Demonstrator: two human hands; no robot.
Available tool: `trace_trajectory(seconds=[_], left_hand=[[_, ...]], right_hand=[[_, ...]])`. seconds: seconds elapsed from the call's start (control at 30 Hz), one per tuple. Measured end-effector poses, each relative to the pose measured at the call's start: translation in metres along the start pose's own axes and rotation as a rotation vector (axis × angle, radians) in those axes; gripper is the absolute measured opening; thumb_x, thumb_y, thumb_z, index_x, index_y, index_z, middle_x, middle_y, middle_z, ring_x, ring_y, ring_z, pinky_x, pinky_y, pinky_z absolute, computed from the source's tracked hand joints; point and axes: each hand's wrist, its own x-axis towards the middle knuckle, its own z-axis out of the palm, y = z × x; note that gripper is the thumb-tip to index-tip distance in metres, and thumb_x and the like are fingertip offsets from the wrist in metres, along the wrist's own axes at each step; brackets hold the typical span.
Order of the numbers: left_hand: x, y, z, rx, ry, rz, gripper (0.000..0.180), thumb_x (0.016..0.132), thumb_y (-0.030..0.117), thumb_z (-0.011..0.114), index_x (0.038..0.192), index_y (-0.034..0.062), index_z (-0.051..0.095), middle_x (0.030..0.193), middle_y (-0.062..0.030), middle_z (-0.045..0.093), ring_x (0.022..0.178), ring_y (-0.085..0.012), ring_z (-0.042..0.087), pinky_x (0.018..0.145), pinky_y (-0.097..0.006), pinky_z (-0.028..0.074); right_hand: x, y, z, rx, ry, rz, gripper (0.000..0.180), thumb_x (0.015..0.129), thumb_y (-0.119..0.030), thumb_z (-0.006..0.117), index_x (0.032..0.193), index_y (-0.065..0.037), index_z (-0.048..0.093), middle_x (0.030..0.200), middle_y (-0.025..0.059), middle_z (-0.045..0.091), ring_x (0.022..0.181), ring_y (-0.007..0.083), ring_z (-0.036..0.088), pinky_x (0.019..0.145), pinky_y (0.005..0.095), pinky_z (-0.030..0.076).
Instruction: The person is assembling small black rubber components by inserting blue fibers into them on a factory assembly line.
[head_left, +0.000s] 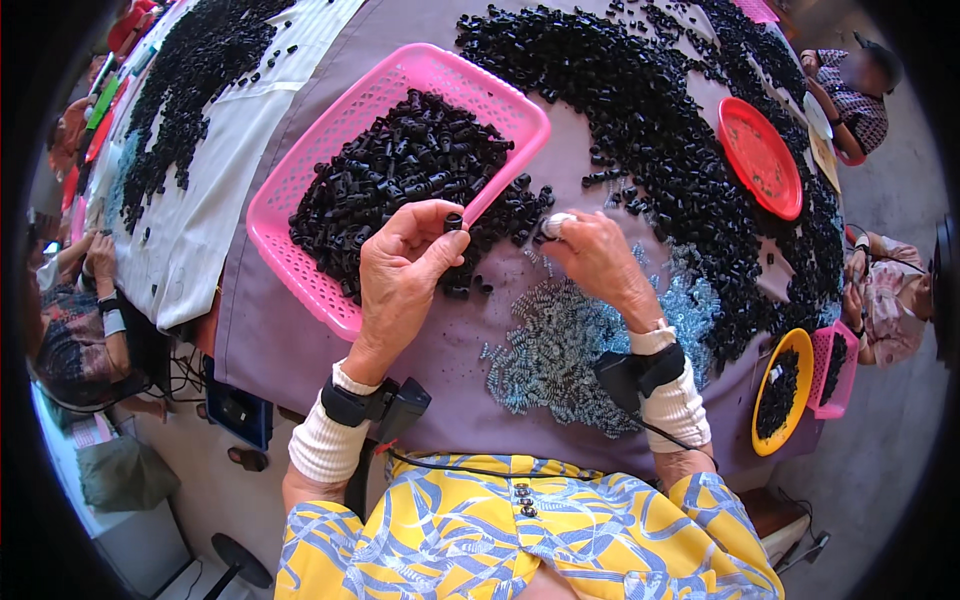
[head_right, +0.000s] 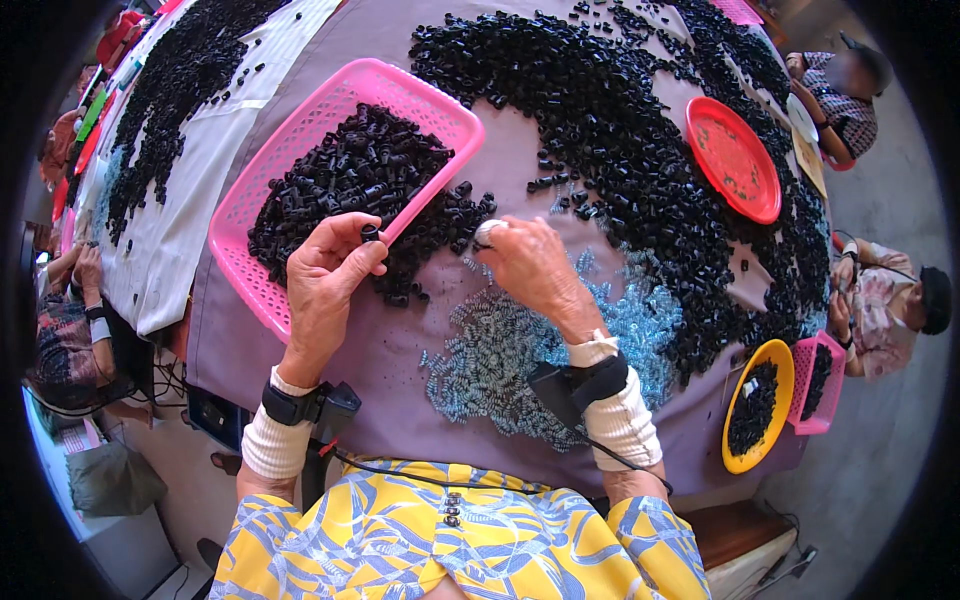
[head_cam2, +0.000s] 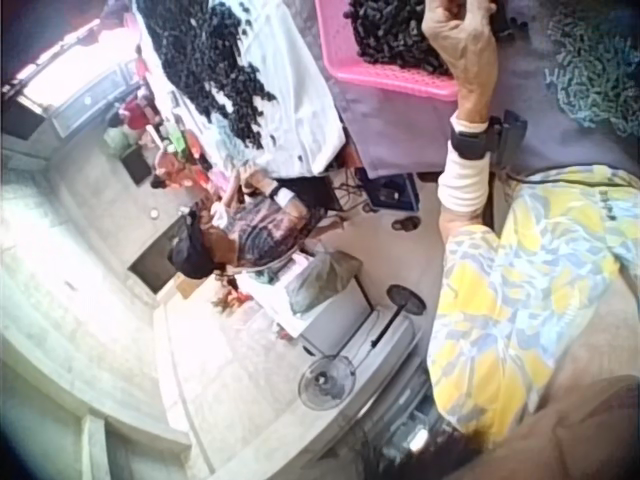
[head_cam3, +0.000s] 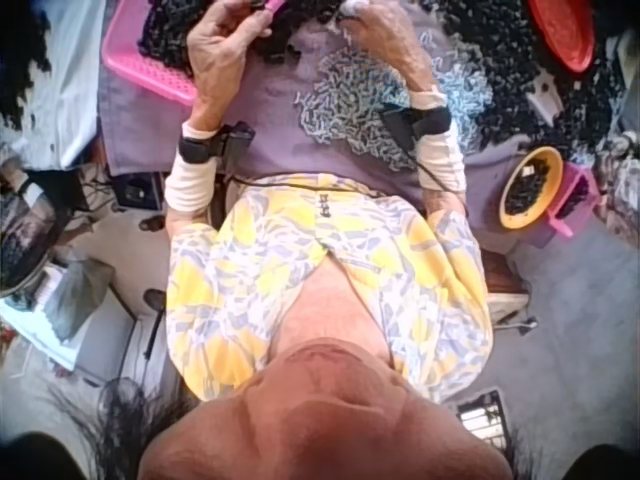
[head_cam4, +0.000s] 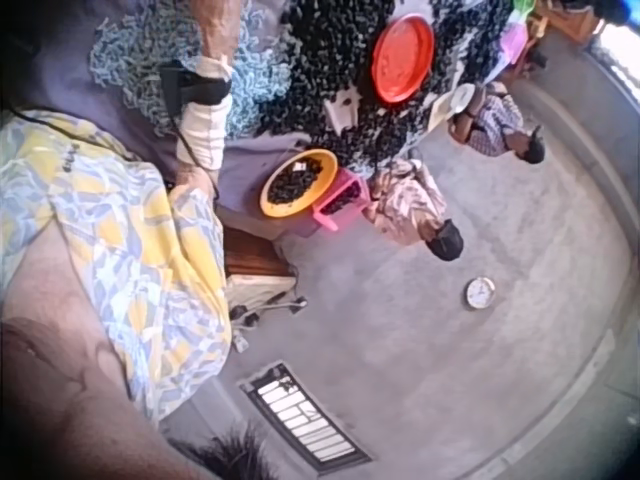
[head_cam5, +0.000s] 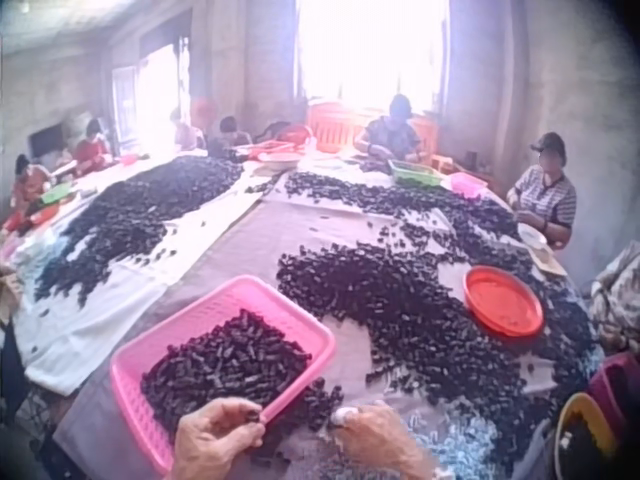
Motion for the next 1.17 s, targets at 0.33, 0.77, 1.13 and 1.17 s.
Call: trace_trajectory(seconds=[0.33, 0.77, 1.13, 1.17], left_hand=[[0.000, 0.000, -0.002, 0.013, -0.011, -0.013, 0.021, 0.085, 0.004, 0.066, 0.106, 0.0004, 0.063, 0.086, -0.0001, 0.060, 0.076, -0.0063, 0.058, 0.069, -0.022, 0.051], [-0.002, 0.000, 0.001, 0.048, -0.006, -0.005, 0.020, 0.086, 0.004, 0.065, 0.105, 0.0018, 0.063, 0.089, 0.0005, 0.062, 0.078, -0.0051, 0.057, 0.069, -0.021, 0.050], [-0.007, 0.001, 0.026, 0.115, -0.119, -0.011, 0.023, 0.080, -0.002, 0.067, 0.103, 0.0017, 0.066, 0.087, 0.0001, 0.062, 0.075, -0.0045, 0.058, 0.068, -0.019, 0.048], [-0.007, 0.004, 0.027, 0.149, -0.138, 0.008, 0.024, 0.080, -0.001, 0.068, 0.104, 0.0022, 0.066, 0.089, -0.0004, 0.062, 0.077, -0.0051, 0.058, 0.070, -0.019, 0.049]], right_hand=[[-0.013, -0.003, -0.004, -0.067, -0.007, -0.028, 0.013, 0.074, -0.012, 0.068, 0.075, -0.002, 0.058, 0.077, 0.0137, 0.058, 0.075, 0.0323, 0.058, 0.066, 0.0401, 0.043], [-0.016, -0.018, 0.013, -0.241, -0.057, -0.040, 0.011, 0.073, -0.011, 0.067, 0.077, -0.004, 0.059, 0.079, 0.0120, 0.058, 0.086, 0.0285, 0.056, 0.077, 0.0397, 0.039], [-0.007, -0.049, -0.040, 0.610, 0.294, 0.024, 0.014, 0.081, -0.007, 0.069, 0.092, -0.001, 0.064, 0.081, 0.0095, 0.068, 0.069, 0.0185, 0.065, 0.062, 0.0291, 0.051], [-0.006, -0.047, -0.037, 0.594, 0.336, -0.048, 0.014, 0.082, -0.009, 0.069, 0.093, -0.001, 0.064, 0.083, 0.0085, 0.069, 0.068, 0.0190, 0.066, 0.062, 0.0282, 0.052]])
